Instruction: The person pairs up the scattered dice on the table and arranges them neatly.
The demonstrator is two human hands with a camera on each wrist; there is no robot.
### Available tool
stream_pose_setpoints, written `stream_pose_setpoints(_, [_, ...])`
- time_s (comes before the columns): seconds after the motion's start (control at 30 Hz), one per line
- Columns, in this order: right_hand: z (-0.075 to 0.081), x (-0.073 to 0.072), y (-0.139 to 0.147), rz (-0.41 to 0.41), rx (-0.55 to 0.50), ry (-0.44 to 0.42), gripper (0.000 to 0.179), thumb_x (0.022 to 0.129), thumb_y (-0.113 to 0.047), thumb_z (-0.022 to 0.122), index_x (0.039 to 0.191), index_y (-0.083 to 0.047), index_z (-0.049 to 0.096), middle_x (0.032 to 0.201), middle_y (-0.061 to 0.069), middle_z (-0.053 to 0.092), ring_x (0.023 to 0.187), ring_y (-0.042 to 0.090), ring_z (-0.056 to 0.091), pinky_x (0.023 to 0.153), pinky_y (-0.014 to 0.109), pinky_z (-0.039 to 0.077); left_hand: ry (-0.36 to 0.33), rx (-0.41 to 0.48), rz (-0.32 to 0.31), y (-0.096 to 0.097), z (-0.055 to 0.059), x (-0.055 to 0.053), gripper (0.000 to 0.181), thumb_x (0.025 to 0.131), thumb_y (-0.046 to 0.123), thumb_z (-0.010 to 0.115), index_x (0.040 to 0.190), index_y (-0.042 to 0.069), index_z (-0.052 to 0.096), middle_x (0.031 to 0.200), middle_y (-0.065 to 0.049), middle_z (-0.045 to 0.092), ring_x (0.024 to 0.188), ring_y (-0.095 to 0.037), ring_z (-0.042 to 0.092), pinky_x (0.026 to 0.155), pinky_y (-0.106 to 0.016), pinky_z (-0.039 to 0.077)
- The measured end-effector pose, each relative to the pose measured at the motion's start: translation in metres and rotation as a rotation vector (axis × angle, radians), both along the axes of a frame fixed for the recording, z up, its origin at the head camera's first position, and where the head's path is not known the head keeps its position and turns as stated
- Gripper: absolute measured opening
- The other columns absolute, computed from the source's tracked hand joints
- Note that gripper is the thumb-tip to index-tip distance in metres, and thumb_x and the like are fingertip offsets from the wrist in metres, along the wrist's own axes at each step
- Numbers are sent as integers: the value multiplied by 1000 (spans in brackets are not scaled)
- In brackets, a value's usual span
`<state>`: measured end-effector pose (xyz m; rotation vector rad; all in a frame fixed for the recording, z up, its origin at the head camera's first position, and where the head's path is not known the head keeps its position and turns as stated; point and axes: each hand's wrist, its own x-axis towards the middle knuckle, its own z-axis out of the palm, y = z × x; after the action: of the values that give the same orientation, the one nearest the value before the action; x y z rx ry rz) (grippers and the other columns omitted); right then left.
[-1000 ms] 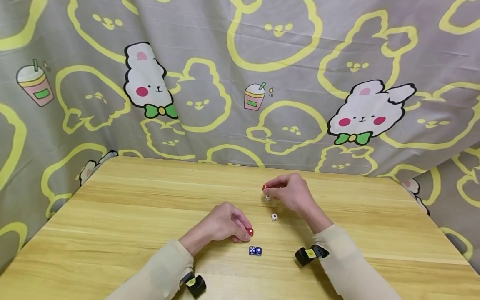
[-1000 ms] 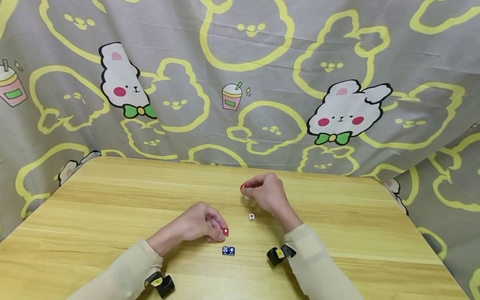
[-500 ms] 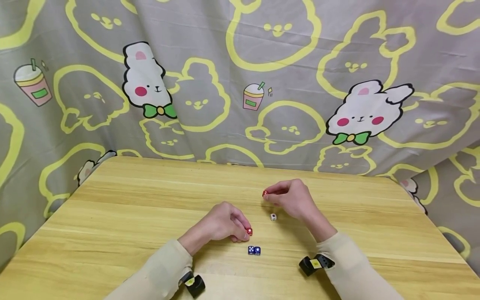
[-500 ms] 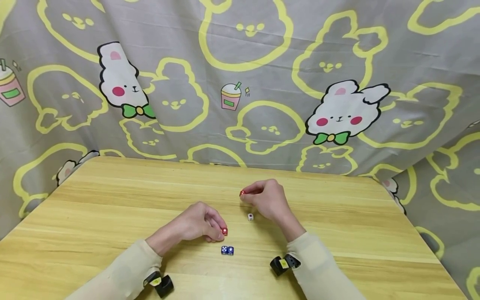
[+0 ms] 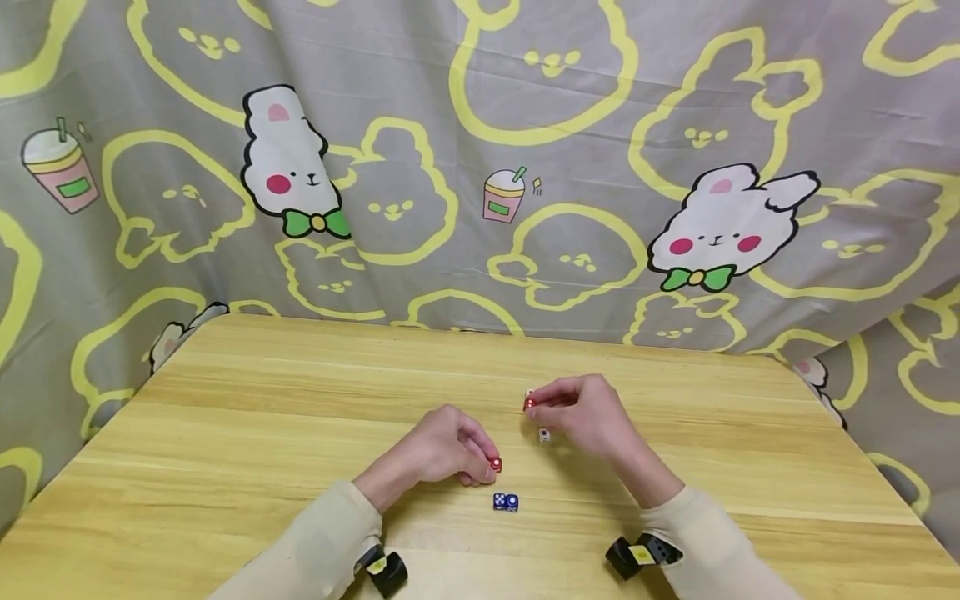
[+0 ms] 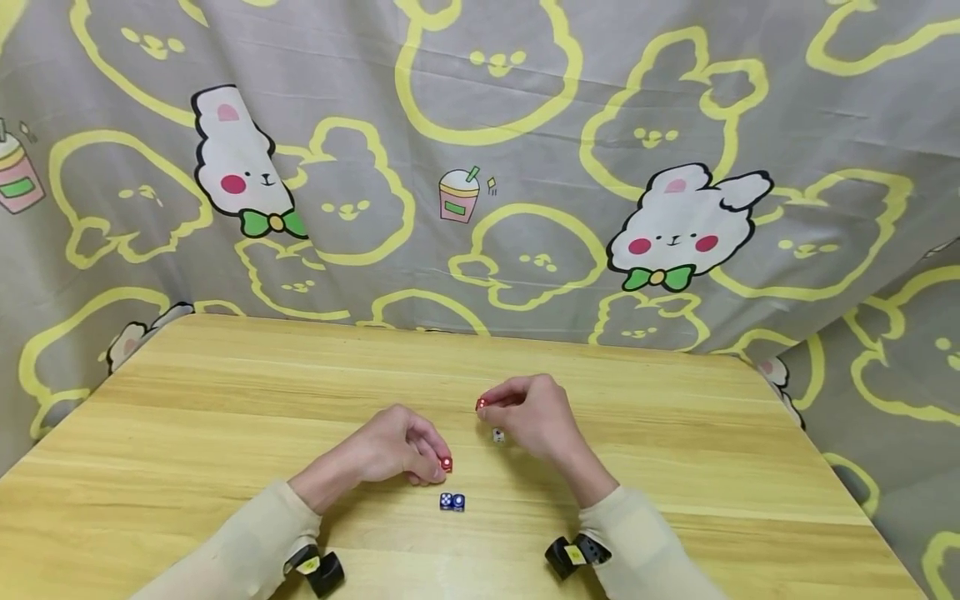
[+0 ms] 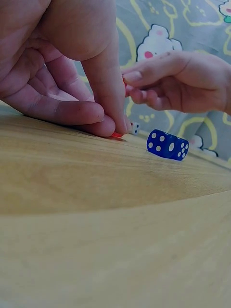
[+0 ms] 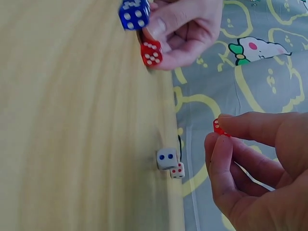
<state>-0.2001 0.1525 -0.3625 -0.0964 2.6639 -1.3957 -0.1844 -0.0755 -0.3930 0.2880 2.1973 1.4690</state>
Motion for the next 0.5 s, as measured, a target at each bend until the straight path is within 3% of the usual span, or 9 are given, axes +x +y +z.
stream_pose_setpoints(0.5, [-10,16,-2,36,-70,-78,15,89,-11,85,103,-7,83,93,5,82,78,15,74,70,30,63,11,-1,-2,-2,-1,1,13,79,-1,88,88,3,79,79,-8,80,62,-10,69,59,-25,59])
